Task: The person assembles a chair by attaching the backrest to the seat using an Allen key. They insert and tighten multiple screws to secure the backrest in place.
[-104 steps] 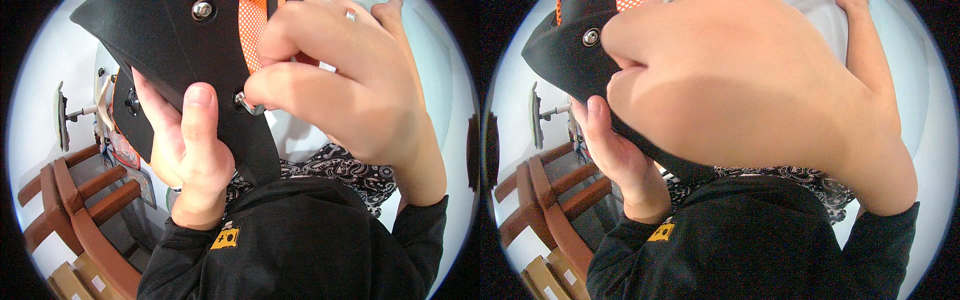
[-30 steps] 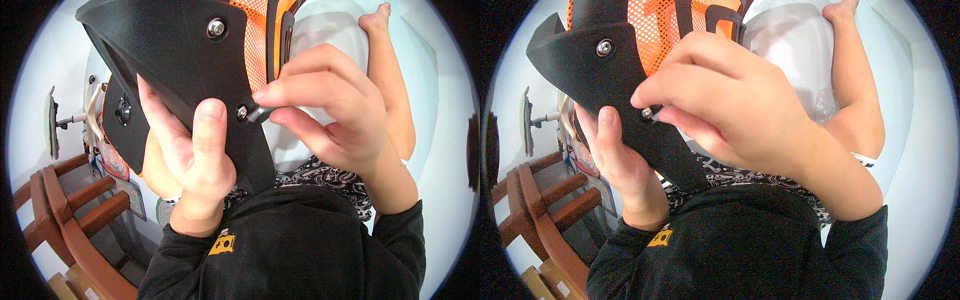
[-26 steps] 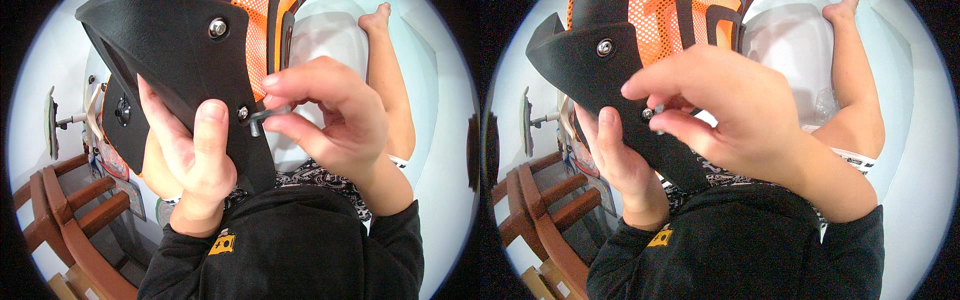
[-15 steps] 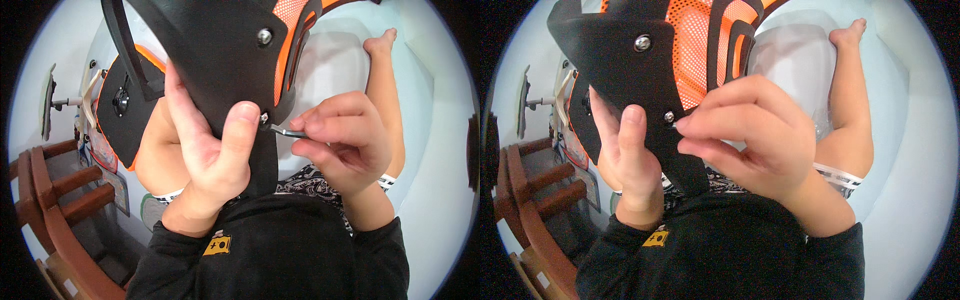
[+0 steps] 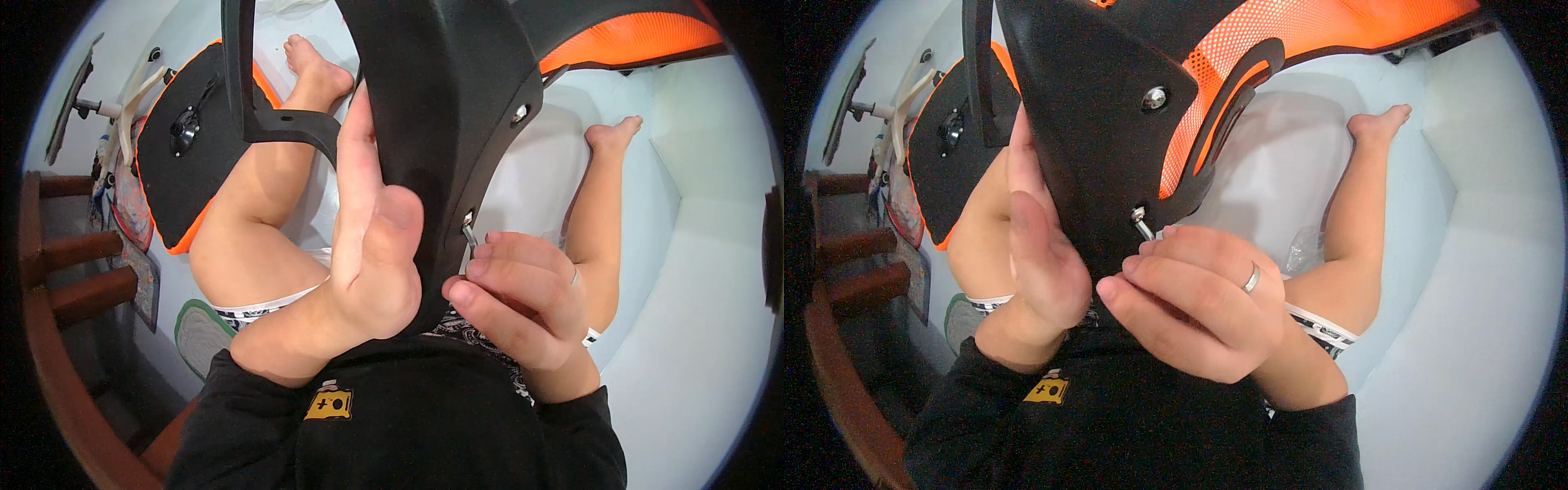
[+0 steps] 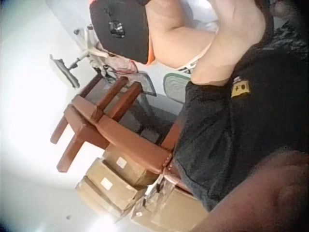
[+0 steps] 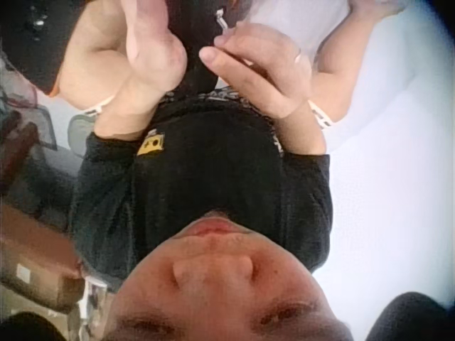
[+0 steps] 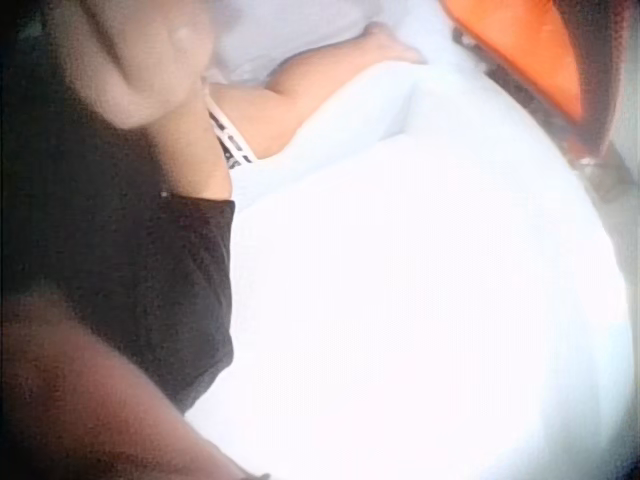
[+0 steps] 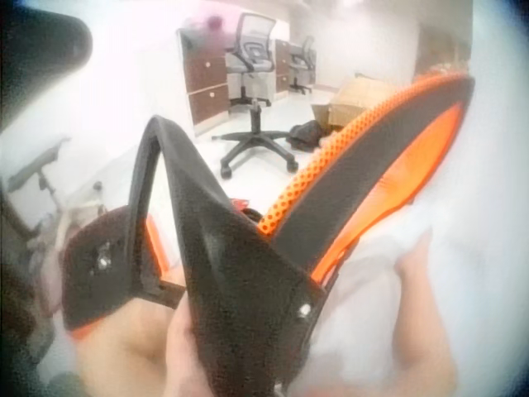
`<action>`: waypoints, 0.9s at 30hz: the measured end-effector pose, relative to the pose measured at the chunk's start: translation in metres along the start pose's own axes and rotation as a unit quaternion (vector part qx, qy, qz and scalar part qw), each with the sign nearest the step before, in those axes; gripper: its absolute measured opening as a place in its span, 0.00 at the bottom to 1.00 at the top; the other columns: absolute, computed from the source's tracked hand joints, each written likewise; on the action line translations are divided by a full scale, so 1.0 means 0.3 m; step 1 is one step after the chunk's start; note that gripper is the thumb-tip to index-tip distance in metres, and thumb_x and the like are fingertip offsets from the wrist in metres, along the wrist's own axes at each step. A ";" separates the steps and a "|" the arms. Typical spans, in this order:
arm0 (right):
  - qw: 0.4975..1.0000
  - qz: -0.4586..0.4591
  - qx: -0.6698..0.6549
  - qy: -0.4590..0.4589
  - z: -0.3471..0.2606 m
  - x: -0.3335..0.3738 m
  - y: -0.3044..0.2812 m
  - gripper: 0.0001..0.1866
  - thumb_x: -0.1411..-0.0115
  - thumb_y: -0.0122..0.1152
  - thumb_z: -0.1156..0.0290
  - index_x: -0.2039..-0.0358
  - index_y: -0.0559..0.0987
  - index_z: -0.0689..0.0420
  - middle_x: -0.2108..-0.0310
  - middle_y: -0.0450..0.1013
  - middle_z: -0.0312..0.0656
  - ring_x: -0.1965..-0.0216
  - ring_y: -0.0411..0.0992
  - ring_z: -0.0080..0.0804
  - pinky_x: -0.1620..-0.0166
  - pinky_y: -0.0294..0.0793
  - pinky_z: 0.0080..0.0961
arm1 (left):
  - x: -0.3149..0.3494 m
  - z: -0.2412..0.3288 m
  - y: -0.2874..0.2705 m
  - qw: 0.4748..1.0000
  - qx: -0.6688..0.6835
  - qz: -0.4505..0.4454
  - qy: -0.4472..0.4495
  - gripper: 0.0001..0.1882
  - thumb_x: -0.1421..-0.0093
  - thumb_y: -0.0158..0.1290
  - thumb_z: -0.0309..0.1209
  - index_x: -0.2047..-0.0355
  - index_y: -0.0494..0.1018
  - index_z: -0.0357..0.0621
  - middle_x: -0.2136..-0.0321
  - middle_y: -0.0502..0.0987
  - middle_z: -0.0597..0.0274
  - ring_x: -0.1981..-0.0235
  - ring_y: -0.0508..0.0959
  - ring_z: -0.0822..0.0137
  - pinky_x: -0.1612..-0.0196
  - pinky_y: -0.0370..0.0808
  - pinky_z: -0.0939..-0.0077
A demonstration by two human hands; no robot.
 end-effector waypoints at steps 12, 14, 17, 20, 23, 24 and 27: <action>0.999 -0.033 0.025 0.028 -0.020 -0.012 0.003 0.14 0.65 0.65 0.78 0.73 0.79 0.60 0.70 0.71 0.41 0.69 0.70 0.33 0.67 0.75 0.25 | -0.009 0.034 0.007 0.990 -0.122 0.003 -0.066 0.45 0.41 0.17 0.62 0.38 0.35 0.33 0.38 0.49 0.54 0.38 0.51 0.64 0.38 0.45 0.71; 0.999 -0.037 0.024 0.030 -0.020 -0.008 0.005 0.14 0.65 0.66 0.79 0.72 0.79 0.60 0.69 0.71 0.41 0.69 0.70 0.33 0.66 0.76 0.26 | -0.006 0.037 0.009 0.991 -0.118 0.009 -0.068 0.45 0.41 0.17 0.62 0.38 0.34 0.33 0.38 0.48 0.53 0.38 0.50 0.64 0.38 0.44 0.71; 0.999 -0.041 0.020 0.025 -0.020 -0.005 0.008 0.14 0.65 0.66 0.79 0.72 0.80 0.59 0.69 0.70 0.41 0.68 0.70 0.33 0.65 0.76 0.27 | -0.005 0.038 0.007 0.993 -0.098 0.006 -0.072 0.45 0.40 0.18 0.62 0.38 0.33 0.32 0.38 0.47 0.52 0.38 0.49 0.64 0.38 0.44 0.72; 0.998 -0.052 0.024 0.027 -0.028 -0.010 0.006 0.14 0.65 0.67 0.80 0.72 0.80 0.58 0.69 0.70 0.41 0.68 0.70 0.33 0.65 0.76 0.27 | -0.007 0.041 0.005 0.993 -0.094 -0.001 -0.077 0.46 0.41 0.19 0.62 0.38 0.33 0.32 0.38 0.46 0.52 0.38 0.49 0.64 0.38 0.44 0.72; 0.997 -0.056 0.033 0.035 -0.036 -0.013 0.007 0.14 0.64 0.67 0.79 0.72 0.80 0.57 0.69 0.70 0.40 0.67 0.70 0.33 0.65 0.76 0.28 | -0.006 0.042 0.005 0.992 -0.098 -0.003 -0.084 0.47 0.41 0.19 0.63 0.38 0.33 0.32 0.38 0.46 0.52 0.37 0.48 0.64 0.38 0.44 0.72; 0.997 -0.051 0.036 0.038 -0.037 -0.012 0.010 0.14 0.64 0.67 0.79 0.72 0.80 0.57 0.69 0.70 0.40 0.67 0.70 0.33 0.64 0.76 0.28 | -0.006 0.044 0.005 0.991 -0.104 0.000 -0.086 0.47 0.41 0.19 0.63 0.38 0.33 0.32 0.38 0.46 0.52 0.37 0.48 0.64 0.38 0.44 0.72; 0.997 -0.058 0.040 0.032 -0.032 -0.018 0.003 0.14 0.64 0.67 0.79 0.71 0.80 0.56 0.69 0.70 0.39 0.66 0.70 0.32 0.64 0.76 0.28 | -0.008 0.044 0.006 0.990 -0.114 0.008 -0.087 0.47 0.42 0.19 0.64 0.38 0.33 0.31 0.38 0.46 0.52 0.37 0.48 0.64 0.38 0.44 0.72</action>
Point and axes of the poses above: each hand's wrist, its own x-axis away from the middle knuckle, its own y-axis out of the palm, z = x × y, the point moved 1 cm from there along -x, towards the middle knuckle
